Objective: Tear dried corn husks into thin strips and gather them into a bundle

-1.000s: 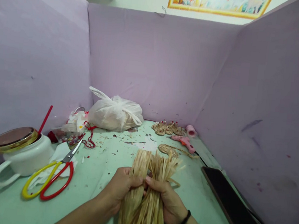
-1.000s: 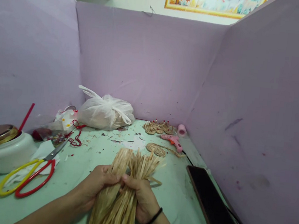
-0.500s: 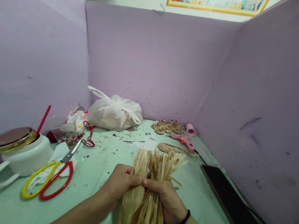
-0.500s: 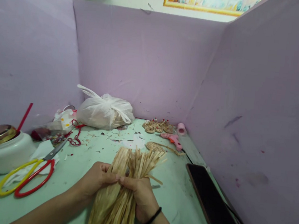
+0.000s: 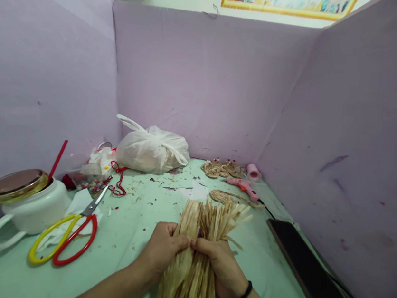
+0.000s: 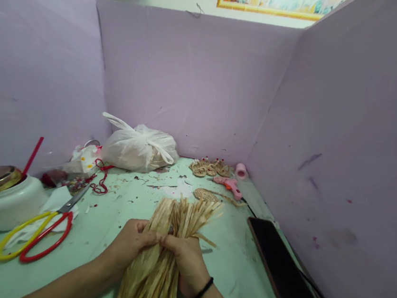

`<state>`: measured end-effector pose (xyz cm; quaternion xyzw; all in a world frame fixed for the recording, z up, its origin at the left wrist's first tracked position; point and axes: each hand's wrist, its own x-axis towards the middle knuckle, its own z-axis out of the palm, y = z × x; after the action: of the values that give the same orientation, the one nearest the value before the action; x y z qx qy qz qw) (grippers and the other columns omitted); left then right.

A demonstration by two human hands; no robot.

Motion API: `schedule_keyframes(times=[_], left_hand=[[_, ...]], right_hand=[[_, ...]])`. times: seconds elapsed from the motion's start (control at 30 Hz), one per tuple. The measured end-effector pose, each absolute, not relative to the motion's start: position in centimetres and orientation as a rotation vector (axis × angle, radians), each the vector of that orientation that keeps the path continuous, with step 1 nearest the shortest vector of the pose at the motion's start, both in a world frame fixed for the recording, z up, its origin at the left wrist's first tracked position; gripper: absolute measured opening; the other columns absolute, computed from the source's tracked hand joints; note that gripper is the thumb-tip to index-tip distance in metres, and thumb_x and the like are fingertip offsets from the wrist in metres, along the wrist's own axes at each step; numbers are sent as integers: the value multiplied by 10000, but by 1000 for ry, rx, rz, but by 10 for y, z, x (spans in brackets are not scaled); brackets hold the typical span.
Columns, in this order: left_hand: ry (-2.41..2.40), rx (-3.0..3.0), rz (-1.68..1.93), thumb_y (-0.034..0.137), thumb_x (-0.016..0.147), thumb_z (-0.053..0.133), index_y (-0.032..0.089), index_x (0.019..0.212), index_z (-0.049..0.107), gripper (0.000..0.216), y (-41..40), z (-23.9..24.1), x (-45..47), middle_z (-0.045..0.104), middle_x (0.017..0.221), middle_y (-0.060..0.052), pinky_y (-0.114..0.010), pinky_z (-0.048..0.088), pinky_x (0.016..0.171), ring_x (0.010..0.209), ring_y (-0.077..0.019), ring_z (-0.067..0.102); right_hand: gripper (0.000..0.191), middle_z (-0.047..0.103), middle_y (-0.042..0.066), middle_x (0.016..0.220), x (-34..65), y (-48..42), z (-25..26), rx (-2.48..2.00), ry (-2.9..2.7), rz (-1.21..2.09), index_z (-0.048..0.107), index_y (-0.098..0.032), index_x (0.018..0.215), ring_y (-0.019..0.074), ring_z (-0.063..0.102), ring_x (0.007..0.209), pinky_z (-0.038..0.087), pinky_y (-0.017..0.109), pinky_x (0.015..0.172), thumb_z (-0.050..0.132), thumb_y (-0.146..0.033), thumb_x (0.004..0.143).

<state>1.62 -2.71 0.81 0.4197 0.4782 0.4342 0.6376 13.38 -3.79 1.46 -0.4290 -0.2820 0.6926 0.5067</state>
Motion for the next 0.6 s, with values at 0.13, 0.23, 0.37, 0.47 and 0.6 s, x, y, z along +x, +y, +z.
schedule_keyframes(times=[0.13, 0.23, 0.37, 0.47, 0.6], left_hand=[[1104, 974, 991, 182, 519, 566, 128, 516, 565, 55, -27, 5, 16, 462, 417, 34, -206, 291, 416, 394, -81, 382], [1120, 1010, 1003, 181, 525, 557, 127, 509, 562, 56, -28, 2, 17, 471, 428, 30, -203, 289, 413, 404, -81, 390], [1097, 1012, 1017, 187, 526, 593, 125, 510, 565, 69, -28, 1, 19, 499, 440, 24, -207, 317, 424, 422, -94, 431], [1040, 867, 997, 194, 505, 653, 110, 549, 596, 110, -25, 4, 15, 551, 456, -1, -233, 376, 464, 445, -126, 500], [871, 726, 911, 202, 477, 741, 70, 625, 643, 221, -17, 8, 5, 641, 551, -69, -281, 450, 578, 530, -171, 587]], right_hand=[[147, 644, 24, 494, 132, -38, 17, -1020, -687, 1671, 663, -125, 608, 178, 567, 459, 434, 296, 488, 624, -90, 470], [131, 627, 17, 459, 130, -39, 16, -1030, -679, 1650, 659, -122, 571, 167, 549, 434, 423, 285, 465, 603, -89, 457], [143, 647, 31, 496, 130, -39, 11, -1050, -637, 1638, 667, -106, 582, 174, 574, 467, 438, 283, 486, 595, -98, 459], [141, 659, 46, 518, 133, -36, 8, -1026, -613, 1711, 669, -102, 616, 189, 599, 502, 462, 304, 533, 653, -121, 477], [225, 686, 58, 588, 139, -32, 8, -939, -571, 1870, 673, -104, 708, 204, 637, 581, 486, 351, 678, 727, -154, 495]])
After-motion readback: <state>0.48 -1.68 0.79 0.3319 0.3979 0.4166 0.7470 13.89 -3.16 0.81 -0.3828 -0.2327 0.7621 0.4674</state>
